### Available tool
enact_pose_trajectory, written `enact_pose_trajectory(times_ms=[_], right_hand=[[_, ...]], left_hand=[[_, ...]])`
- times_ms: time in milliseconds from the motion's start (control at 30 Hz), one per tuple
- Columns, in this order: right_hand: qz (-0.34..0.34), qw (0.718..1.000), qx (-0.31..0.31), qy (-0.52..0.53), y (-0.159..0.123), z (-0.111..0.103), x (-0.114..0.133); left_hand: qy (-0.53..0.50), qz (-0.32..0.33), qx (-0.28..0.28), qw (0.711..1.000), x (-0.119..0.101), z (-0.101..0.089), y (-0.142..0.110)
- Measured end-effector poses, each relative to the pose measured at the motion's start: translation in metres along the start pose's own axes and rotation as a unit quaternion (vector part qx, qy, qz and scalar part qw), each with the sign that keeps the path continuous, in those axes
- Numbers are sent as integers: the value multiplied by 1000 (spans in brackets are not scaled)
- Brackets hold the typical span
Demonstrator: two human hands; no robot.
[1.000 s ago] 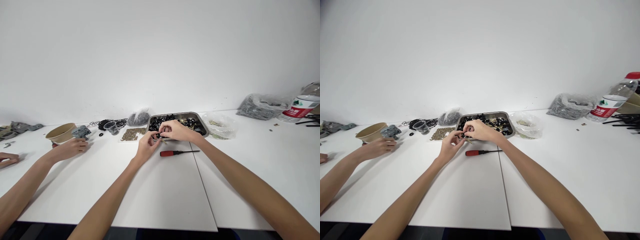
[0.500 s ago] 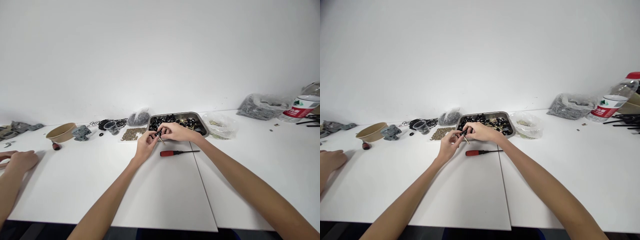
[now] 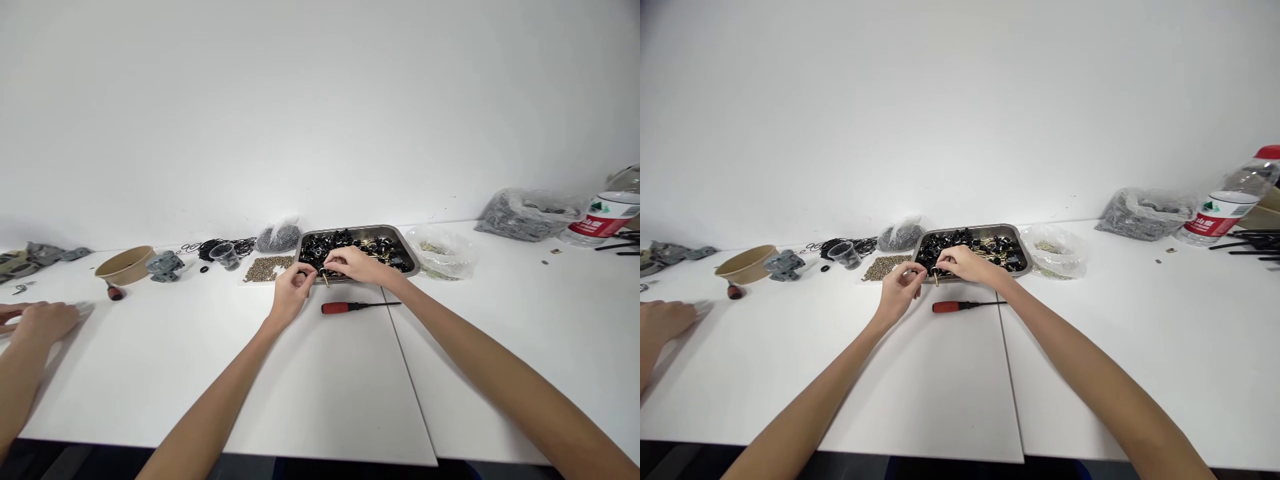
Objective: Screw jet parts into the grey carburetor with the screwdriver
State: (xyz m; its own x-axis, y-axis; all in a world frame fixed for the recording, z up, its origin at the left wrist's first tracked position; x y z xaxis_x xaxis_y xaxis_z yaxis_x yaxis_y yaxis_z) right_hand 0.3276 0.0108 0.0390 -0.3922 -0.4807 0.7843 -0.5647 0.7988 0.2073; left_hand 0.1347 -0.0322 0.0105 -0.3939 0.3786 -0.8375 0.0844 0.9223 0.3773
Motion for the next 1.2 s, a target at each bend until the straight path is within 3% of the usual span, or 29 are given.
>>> enact_pose_trajectory(times_ms=[200, 400, 500, 633, 867, 1033, 1200], right_hand=[[46, 997, -61, 20, -1, -5, -25], [37, 995, -89, -9, 0, -6, -33], [40, 995, -88, -18, 0, -6, -36], [46, 995, -82, -21, -1, -5, -39], [59, 995, -76, -8, -1, -4, -37], [56, 996, -65, 12, 0, -4, -36], [55, 996, -60, 28, -4, -5, -27]], left_hand=[[9, 10, -26, 1000, -1, -9, 4], [-1, 9, -60, 998, -1, -21, 8], [31, 24, -98, 994, 1, -36, 13], [117, 16, -195, 974, 9, -79, 25], [303, -66, -319, 896, 38, -196, 45], [407, -148, -314, 845, 65, -264, 55], [469, -224, -262, 813, 96, -286, 63]])
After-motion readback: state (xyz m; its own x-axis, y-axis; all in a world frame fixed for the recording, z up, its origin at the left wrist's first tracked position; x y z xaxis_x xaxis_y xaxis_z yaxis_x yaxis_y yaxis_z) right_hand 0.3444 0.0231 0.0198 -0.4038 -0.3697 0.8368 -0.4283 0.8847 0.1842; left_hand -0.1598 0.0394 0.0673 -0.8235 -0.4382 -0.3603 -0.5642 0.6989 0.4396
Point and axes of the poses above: each hand's wrist, its own y-axis towards the middle knuckle, its own z-axis out of the palm, x = y × z, the point moved 2 cm from there along y, towards the middle knuckle, and after that the axes turned 4 degrees about y, right-handed, at the moved point
